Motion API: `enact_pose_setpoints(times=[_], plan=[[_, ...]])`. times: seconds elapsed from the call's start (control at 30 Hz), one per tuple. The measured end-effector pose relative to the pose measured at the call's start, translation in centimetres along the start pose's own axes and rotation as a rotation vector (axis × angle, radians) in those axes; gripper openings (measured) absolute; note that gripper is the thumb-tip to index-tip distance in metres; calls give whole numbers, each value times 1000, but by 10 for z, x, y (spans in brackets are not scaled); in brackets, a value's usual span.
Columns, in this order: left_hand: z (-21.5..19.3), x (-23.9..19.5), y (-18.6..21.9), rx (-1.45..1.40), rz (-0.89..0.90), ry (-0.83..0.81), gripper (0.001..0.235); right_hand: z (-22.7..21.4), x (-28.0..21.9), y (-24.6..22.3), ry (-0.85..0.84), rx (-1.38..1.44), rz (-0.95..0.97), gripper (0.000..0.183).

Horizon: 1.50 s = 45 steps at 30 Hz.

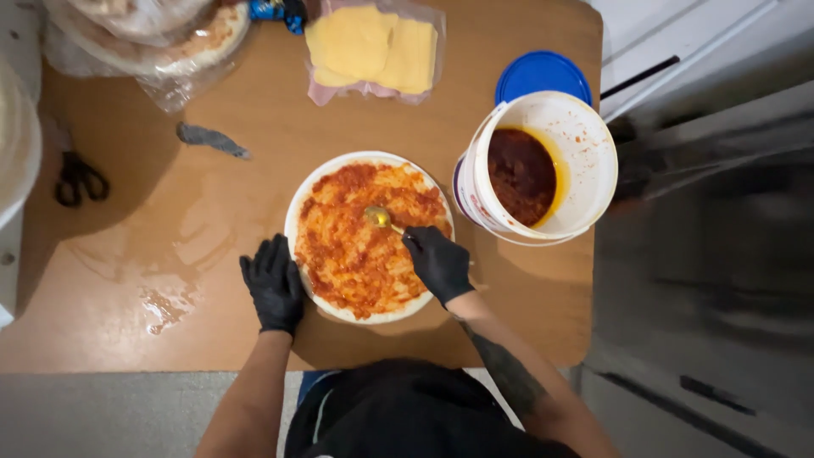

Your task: Spreading tomato sauce on pizza dough bases and adding slices of ham and cheese to assemble pizzas.

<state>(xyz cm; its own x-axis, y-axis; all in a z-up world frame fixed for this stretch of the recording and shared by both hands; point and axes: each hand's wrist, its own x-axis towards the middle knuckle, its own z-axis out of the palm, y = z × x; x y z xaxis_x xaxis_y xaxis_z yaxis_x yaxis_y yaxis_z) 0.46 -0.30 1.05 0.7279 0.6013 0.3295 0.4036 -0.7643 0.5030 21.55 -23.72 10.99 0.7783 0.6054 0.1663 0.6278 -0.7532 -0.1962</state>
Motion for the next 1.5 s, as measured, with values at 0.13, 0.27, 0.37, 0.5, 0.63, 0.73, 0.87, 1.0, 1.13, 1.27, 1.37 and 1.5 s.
enact_pose_setpoints(times=[0.13,0.27,0.37,0.5,0.63,0.73,0.87,1.0,1.13,1.27,1.37,1.5], plan=[[0,2,2,-38,-9,14,48,24,25,8,-124,99,205,25],[1,2,3,-52,-33,27,46,22,35,8,-256,142,374,29],[2,-1,2,-40,-26,46,47,-6,40,5,-413,142,480,34],[3,2,1,-56,23,70,47,-31,31,29,-629,197,601,42],[-1,1,2,-50,-1,34,46,-59,12,26,-623,268,657,42],[-3,1,2,-38,-13,-3,47,-71,-6,20,-684,236,655,39],[-2,3,-4,-86,15,18,46,-76,-23,20,-615,225,614,37],[-14,4,2,-261,-50,18,42,-84,-54,22,-309,132,434,24],[-38,16,16,-550,-267,10,36,-65,-78,45,190,175,90,20],[-70,18,48,-691,-736,-45,46,-35,-101,58,239,226,-22,30],[-84,14,72,-752,-879,-33,47,-9,-113,67,237,162,-100,31],[-92,6,95,-847,-1029,-4,46,-1,-116,69,262,157,-105,30]])
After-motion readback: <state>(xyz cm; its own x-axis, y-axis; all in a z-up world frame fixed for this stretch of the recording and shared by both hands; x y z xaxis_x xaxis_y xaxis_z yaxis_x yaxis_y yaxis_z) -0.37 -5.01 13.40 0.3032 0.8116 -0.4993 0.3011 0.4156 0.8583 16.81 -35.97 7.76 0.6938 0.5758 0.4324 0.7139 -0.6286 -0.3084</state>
